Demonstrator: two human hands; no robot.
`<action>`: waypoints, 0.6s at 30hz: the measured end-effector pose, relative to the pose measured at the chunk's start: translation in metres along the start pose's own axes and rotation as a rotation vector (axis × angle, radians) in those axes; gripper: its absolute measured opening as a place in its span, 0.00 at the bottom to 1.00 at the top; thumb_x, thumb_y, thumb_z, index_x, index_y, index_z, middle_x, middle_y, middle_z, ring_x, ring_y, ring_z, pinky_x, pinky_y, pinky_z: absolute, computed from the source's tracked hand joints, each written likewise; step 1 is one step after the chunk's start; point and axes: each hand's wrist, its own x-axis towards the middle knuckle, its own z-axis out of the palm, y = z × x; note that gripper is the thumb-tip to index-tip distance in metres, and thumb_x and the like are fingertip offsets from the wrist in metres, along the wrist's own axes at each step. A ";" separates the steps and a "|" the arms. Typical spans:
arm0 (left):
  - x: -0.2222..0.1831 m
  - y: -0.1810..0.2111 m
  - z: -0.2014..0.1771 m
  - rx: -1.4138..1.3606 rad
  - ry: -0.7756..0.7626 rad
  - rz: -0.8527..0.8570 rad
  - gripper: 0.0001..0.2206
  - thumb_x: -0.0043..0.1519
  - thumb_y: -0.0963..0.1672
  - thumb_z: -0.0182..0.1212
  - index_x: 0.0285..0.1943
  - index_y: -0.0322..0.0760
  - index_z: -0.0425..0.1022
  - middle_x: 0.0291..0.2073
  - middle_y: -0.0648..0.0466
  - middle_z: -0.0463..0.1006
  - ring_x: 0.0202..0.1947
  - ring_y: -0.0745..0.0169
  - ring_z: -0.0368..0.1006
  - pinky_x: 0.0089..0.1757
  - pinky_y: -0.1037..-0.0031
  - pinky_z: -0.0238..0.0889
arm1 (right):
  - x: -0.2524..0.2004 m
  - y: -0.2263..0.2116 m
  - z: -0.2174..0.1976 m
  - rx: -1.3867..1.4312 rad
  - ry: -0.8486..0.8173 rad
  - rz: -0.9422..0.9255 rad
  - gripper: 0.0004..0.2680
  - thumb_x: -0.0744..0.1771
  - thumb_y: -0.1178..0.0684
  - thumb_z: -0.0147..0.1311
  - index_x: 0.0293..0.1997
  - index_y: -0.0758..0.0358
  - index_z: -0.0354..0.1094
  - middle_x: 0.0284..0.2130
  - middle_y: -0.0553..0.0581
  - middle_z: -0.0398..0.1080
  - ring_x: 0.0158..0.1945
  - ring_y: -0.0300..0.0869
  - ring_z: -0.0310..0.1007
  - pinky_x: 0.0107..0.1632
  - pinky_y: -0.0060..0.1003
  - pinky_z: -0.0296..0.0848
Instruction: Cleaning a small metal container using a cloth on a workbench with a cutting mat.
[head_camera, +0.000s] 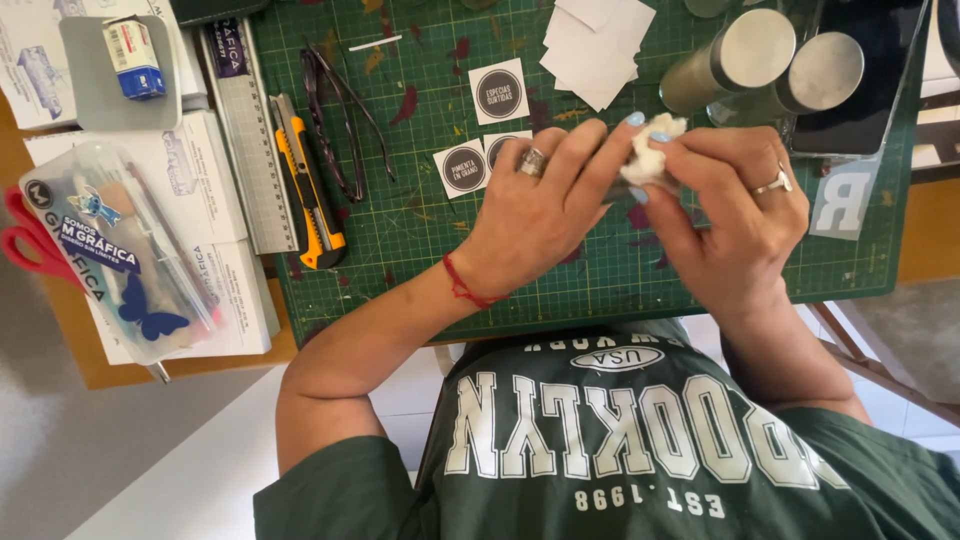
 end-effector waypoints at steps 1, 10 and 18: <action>0.002 0.000 -0.002 0.085 0.034 0.046 0.17 0.77 0.47 0.56 0.73 0.41 0.70 0.59 0.55 0.75 0.46 0.61 0.78 0.45 0.65 0.69 | 0.001 -0.003 0.000 -0.035 0.010 0.016 0.05 0.77 0.62 0.61 0.52 0.77 0.78 0.50 0.69 0.74 0.47 0.60 0.74 0.49 0.53 0.75; -0.006 -0.003 0.006 -0.694 -0.123 -0.262 0.32 0.73 0.50 0.70 0.81 0.39 0.55 0.68 0.47 0.66 0.58 0.53 0.79 0.47 0.62 0.86 | 0.004 -0.004 0.003 -0.010 0.093 -0.049 0.08 0.76 0.61 0.56 0.48 0.80 0.77 0.46 0.71 0.74 0.44 0.63 0.72 0.48 0.54 0.75; 0.002 -0.012 -0.003 -1.531 -0.347 -0.292 0.25 0.72 0.50 0.65 0.76 0.41 0.64 0.58 0.54 0.70 0.54 0.62 0.68 0.53 0.72 0.66 | -0.007 0.015 -0.006 0.171 0.142 -0.136 0.07 0.74 0.63 0.55 0.45 0.81 0.75 0.43 0.71 0.72 0.44 0.66 0.73 0.48 0.56 0.77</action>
